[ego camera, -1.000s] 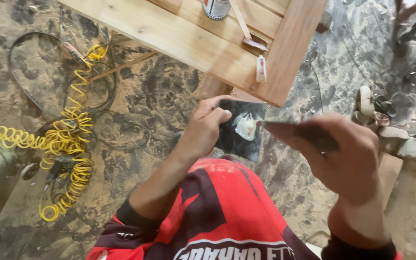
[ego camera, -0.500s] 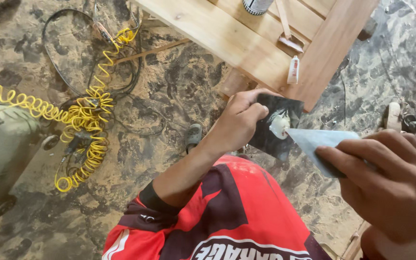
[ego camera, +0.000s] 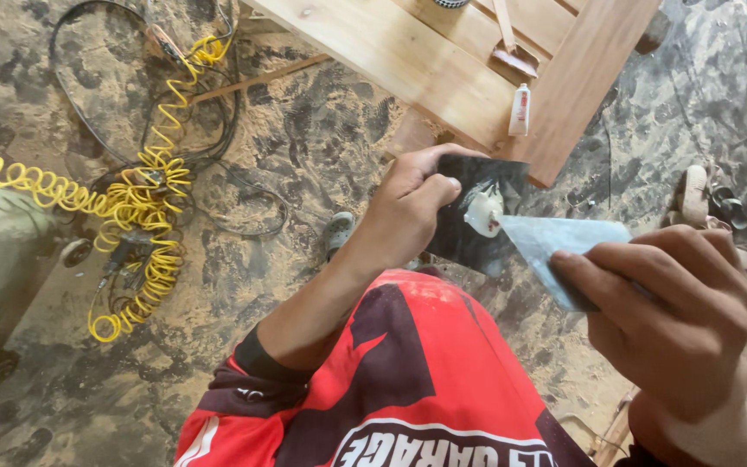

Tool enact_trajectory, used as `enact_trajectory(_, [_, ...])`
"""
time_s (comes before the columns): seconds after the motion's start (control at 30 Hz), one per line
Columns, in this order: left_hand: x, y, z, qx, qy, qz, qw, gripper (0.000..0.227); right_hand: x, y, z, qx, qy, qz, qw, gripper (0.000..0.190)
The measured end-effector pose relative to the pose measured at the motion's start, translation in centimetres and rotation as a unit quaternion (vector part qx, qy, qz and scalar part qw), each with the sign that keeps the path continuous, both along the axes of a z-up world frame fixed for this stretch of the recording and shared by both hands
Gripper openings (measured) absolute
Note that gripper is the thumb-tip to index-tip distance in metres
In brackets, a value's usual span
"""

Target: The person mixes a white filler with a dark powder on a card using a putty knife. They then apply the mixture to the joints and grooves of a wooden panel, smoothing it into the crevices.

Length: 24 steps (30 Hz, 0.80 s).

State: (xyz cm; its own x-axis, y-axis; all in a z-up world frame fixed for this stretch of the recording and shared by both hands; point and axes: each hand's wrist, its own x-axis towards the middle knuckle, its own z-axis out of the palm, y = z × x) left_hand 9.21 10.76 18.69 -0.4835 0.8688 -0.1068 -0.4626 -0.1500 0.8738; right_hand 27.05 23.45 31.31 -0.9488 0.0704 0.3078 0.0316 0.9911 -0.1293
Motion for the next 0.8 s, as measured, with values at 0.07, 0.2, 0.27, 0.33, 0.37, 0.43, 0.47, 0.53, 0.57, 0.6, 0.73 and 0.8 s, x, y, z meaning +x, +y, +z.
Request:
enact_trajectory(0.07, [0.0, -0.2, 0.4, -0.026, 0.001, 0.008, 1.0, 0.033, -0.2, 0.0, -0.1, -0.015, 0.013, 0.027, 0.999, 0.018])
enact_trajectory(0.2, [-0.1, -0.4, 1.2, -0.025, -0.003, 0.011, 1.0, 0.034, -0.4, 0.0, 0.2, -0.006, -0.016, 0.017, 1.0, 0.021])
enact_trajectory(0.27, [0.0, -0.5, 1.5, -0.036, 0.036, 0.004, 0.999, 0.035, -0.8, -0.1, 0.3, 0.015, -0.011, 0.017, 1.0, 0.014])
enact_trajectory(0.33, [0.1, -0.6, 1.9, -0.041, 0.074, 0.007, 0.996, 0.036, -1.2, -0.3, 0.2, 0.024, 0.005, 0.028, 0.999, 0.011])
enact_trajectory(0.37, [0.2, -0.7, 2.1, -0.04, 0.092, 0.013, 0.995, 0.036, -1.4, -0.5, 0.3, 0.022, 0.019, 0.038, 0.999, 0.011])
enact_trajectory(0.43, [0.2, -0.8, 2.3, -0.038, 0.112, 0.023, 0.993, 0.037, -1.7, -0.8, 0.4, 0.014, 0.022, 0.054, 0.998, 0.012])
enact_trajectory(0.47, [0.2, -0.9, 2.3, -0.038, 0.112, 0.026, 0.993, 0.038, -1.8, -0.9, 0.6, 0.006, 0.008, 0.061, 0.998, 0.016])
enact_trajectory(0.53, [0.0, -1.3, 2.4, -0.044, 0.122, 0.032, 0.991, 0.038, -1.9, -1.2, 0.8, 0.014, -0.013, 0.061, 0.998, 0.016])
enact_trajectory(0.57, [-0.1, -1.4, 2.5, -0.049, 0.133, 0.035, 0.989, 0.038, -2.0, -1.2, 0.9, 0.03, -0.02, 0.054, 0.998, 0.013])
enact_trajectory(0.6, [-0.2, -1.6, 2.5, -0.054, 0.144, 0.038, 0.987, 0.037, -2.1, -1.3, 0.9, 0.046, -0.026, 0.047, 0.997, 0.012])
enact_trajectory(0.73, [-0.5, -2.1, 2.8, -0.07, 0.212, 0.044, 0.974, 0.038, -2.6, -1.4, 0.6, 0.026, -0.008, 0.046, 0.999, 0.014])
enact_trajectory(0.8, [-0.8, -2.3, 3.0, -0.055, 0.231, 0.052, 0.97, 0.037, -3.0, -1.6, 0.3, -0.009, 0.022, 0.099, 0.995, 0.012])
